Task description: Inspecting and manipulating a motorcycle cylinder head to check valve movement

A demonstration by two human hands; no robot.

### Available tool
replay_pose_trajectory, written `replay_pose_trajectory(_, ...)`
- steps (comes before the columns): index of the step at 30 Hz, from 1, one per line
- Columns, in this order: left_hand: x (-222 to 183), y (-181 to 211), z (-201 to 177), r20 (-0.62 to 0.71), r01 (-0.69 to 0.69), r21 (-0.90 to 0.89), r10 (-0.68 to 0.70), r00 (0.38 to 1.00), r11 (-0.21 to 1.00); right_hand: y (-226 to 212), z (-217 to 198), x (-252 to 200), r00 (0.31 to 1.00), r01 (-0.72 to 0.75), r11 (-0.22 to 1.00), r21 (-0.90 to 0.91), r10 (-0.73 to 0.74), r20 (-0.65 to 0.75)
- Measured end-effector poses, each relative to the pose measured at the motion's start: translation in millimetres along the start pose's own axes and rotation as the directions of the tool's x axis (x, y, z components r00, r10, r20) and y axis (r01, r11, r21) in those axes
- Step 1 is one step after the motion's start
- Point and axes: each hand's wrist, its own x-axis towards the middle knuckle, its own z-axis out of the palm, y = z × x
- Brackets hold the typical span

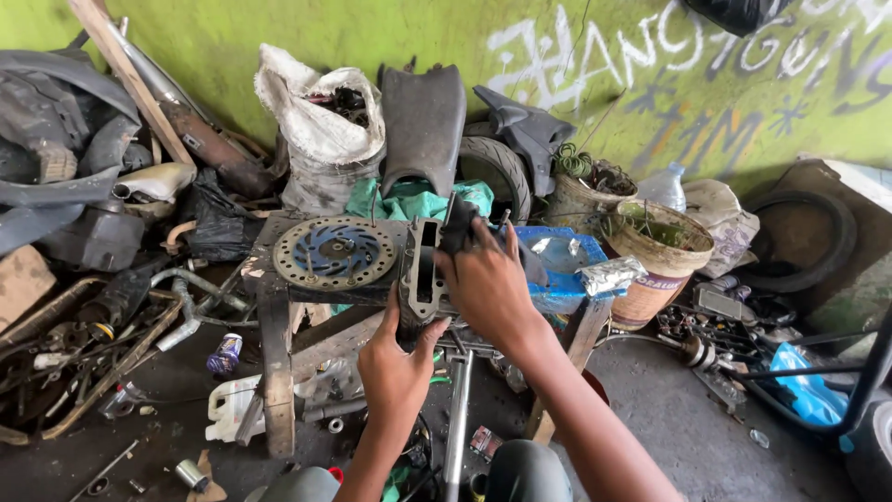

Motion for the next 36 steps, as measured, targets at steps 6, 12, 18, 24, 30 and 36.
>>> replay_pose_trajectory(6,-2,6,-2,-0.014,-0.003,0.030,0.003,1.000,1.000,4,-16,-10,0.994,0.110,0.991,-0.081,-0.110,0.008)
replay_pose_trajectory(12,3,4,-1,-0.010,-0.015,0.038,0.016,1.000,0.999,0,-30,-38,0.949,0.311,0.931,0.190,-0.295,-0.109)
replay_pose_trajectory(18,-3,15,-3,-0.002,0.001,-0.032,-0.001,1.000,0.999,20,-3,-27,0.986,0.162,0.986,0.041,-0.160,-0.053)
replay_pose_trajectory(24,-8,15,1,0.041,0.183,0.004,-0.183,0.982,0.983,26,-21,-58,0.920,0.359,0.927,0.112,-0.331,-0.208)
replay_pose_trajectory(30,-4,5,3,0.025,-0.019,0.047,0.018,1.000,0.999,10,-33,-47,0.945,0.320,0.936,0.150,-0.304,-0.117)
replay_pose_trajectory(36,-5,13,1,0.015,0.000,0.003,0.000,1.000,1.000,17,-23,-46,0.942,0.300,0.950,-0.089,-0.310,-0.127)
